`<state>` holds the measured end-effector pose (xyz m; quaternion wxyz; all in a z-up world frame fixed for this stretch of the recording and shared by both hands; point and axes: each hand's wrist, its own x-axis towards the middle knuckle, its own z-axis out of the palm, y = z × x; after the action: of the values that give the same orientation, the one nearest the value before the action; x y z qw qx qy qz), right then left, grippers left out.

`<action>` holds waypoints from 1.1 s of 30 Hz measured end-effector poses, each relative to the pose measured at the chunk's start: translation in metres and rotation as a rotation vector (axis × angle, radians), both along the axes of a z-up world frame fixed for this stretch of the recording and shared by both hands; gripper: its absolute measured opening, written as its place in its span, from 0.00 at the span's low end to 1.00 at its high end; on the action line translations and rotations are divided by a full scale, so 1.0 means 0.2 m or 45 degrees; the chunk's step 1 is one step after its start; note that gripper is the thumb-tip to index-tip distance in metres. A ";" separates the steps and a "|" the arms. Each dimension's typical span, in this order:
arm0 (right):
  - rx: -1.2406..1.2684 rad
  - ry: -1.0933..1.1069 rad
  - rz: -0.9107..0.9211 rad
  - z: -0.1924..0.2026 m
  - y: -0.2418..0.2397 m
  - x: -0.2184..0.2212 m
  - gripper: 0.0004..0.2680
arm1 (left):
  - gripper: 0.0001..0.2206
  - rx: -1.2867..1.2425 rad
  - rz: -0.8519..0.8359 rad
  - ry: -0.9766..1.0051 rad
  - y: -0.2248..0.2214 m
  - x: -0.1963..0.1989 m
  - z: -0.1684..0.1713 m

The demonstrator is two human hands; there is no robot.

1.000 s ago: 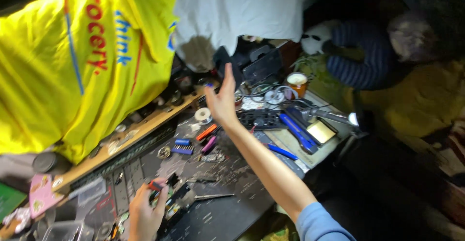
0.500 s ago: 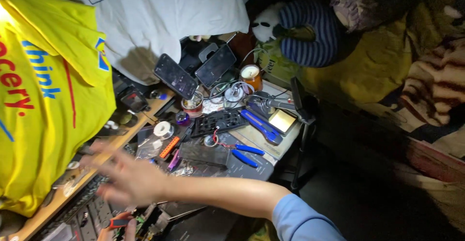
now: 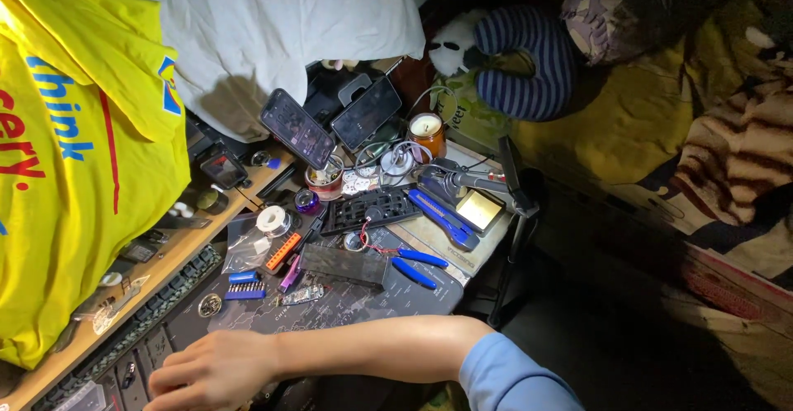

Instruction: Repairing an electronic device by disassembling components using a screwdriver

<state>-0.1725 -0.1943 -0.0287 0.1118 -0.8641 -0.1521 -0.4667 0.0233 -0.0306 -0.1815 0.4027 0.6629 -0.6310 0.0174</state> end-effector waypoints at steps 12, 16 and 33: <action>0.498 0.100 0.218 0.00 -0.22 0.00 0.23 | 0.17 -0.291 0.061 -0.084 -0.06 -0.49 0.98; 0.670 0.010 0.083 0.18 -0.18 -0.11 0.11 | 0.06 -0.788 0.097 -0.248 0.14 -0.71 1.29; 0.984 -0.106 -0.229 0.17 -0.15 -0.02 0.05 | 0.06 -0.119 0.427 -0.300 0.39 -1.08 1.75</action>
<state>-0.1769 -0.2240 0.0047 0.3813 -0.7485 0.1066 -0.5320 -0.1934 0.0476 0.1693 0.3479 0.7327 -0.5529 0.1910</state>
